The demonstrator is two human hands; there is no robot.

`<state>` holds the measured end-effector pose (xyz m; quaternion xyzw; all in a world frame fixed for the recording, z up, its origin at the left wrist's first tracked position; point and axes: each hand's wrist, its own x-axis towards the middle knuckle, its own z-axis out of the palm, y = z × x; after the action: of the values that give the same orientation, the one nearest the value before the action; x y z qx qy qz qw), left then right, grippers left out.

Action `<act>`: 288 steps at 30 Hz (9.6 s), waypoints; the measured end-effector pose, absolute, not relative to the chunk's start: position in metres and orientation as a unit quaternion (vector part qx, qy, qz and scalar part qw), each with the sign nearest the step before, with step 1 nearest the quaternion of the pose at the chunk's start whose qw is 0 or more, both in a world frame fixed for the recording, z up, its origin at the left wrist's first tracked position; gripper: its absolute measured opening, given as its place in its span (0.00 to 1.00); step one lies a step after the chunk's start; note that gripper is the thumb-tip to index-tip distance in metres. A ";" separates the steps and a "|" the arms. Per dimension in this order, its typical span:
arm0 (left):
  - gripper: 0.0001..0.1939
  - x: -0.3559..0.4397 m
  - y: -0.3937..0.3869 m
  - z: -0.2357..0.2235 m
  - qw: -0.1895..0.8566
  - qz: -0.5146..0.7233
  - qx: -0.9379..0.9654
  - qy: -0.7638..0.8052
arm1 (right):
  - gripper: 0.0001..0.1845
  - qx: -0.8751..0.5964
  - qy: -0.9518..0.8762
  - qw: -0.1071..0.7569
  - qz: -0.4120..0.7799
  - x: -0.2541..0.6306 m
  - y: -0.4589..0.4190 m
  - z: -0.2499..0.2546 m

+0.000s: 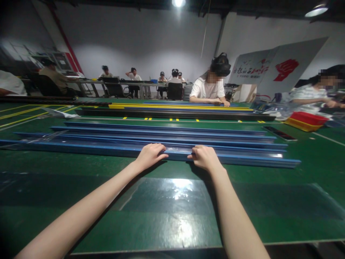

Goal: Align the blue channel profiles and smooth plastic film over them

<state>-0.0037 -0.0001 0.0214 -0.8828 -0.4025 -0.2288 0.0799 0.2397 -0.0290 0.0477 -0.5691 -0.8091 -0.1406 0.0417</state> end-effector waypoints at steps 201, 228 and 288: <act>0.19 -0.008 0.005 0.015 0.127 -0.169 -0.881 -0.424 | 0.12 -0.530 -0.842 0.074 -0.061 0.209 -0.023 0.030; 0.18 -0.008 0.003 0.016 0.130 -0.179 -0.875 -0.430 | 0.13 -0.548 -0.833 0.057 -0.054 0.208 -0.023 0.032; 0.20 -0.004 0.000 0.007 0.196 -0.210 -0.865 -0.413 | 0.13 -0.541 -0.834 0.055 -0.092 0.201 -0.029 0.035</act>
<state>-0.0035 0.0002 0.0069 -0.8646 -0.4126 -0.2096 0.1956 0.2006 -0.0289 0.0352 -0.5411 -0.8341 -0.0919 0.0547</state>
